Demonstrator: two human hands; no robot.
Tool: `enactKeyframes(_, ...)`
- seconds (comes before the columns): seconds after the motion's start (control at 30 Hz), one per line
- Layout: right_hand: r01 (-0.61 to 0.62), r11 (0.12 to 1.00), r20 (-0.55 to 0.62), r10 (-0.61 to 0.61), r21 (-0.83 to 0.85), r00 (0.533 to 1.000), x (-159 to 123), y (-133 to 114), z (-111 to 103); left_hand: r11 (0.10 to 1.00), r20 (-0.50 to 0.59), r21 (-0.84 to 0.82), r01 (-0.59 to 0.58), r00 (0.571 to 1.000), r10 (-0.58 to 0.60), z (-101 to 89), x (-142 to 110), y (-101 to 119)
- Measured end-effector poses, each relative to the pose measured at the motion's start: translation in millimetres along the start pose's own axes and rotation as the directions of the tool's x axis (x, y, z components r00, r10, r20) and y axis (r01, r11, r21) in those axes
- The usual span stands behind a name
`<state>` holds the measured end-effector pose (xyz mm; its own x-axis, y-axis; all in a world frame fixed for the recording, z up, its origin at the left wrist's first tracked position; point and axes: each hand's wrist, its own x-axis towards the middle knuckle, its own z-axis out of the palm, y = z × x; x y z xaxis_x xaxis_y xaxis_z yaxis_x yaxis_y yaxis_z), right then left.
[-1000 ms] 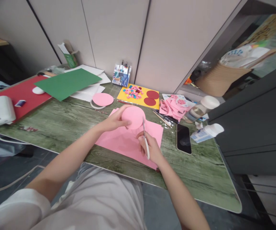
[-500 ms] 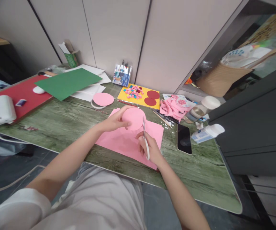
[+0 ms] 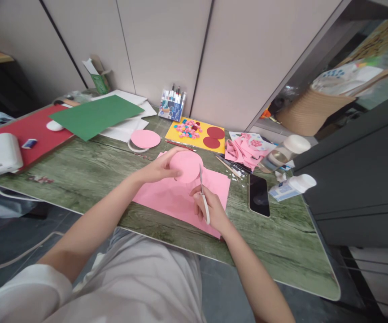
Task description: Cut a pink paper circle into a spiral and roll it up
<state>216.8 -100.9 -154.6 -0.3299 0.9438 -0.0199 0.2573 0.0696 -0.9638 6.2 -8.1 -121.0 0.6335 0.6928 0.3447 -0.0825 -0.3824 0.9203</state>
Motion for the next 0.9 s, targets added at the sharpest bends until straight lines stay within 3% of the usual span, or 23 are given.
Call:
enactKeyframes(0.2, -0.023, 1.0, 0.028, 0.024, -0.007, 0.999, -1, -1, -3, 1.0, -0.004, 0.026, 0.015, 1.0, -0.015, -3.4, 0, 3)
enactKeyframes(0.37, -0.036, 0.999, 0.055, 0.036, -0.006, 0.998, -1, -2, -5, 0.998, -0.038, 0.055, -0.044, 0.998, 0.046, -5.9, 1, 0)
enactKeyframes(0.5, -0.007, 1.0, 0.015, 0.007, -0.004, 1.0, -1, -1, -6, 0.999, -0.1, -0.033, -0.01, 0.995, 0.007, 1.4, 4, -5)
enactKeyframes(0.63, 0.021, 1.0, -0.009, -0.021, -0.021, 1.0, 0, 0, -7, 0.986, -0.046, -0.145, 0.08, 0.995, -0.087, 7.6, 3, -5)
enactKeyframes(0.9, 0.027, 0.999, -0.004, -0.028, -0.037, 1.0, 0, 2, -7, 1.0, -0.01, -0.028, 0.005, 1.0, -0.005, 3.6, 1, -3)
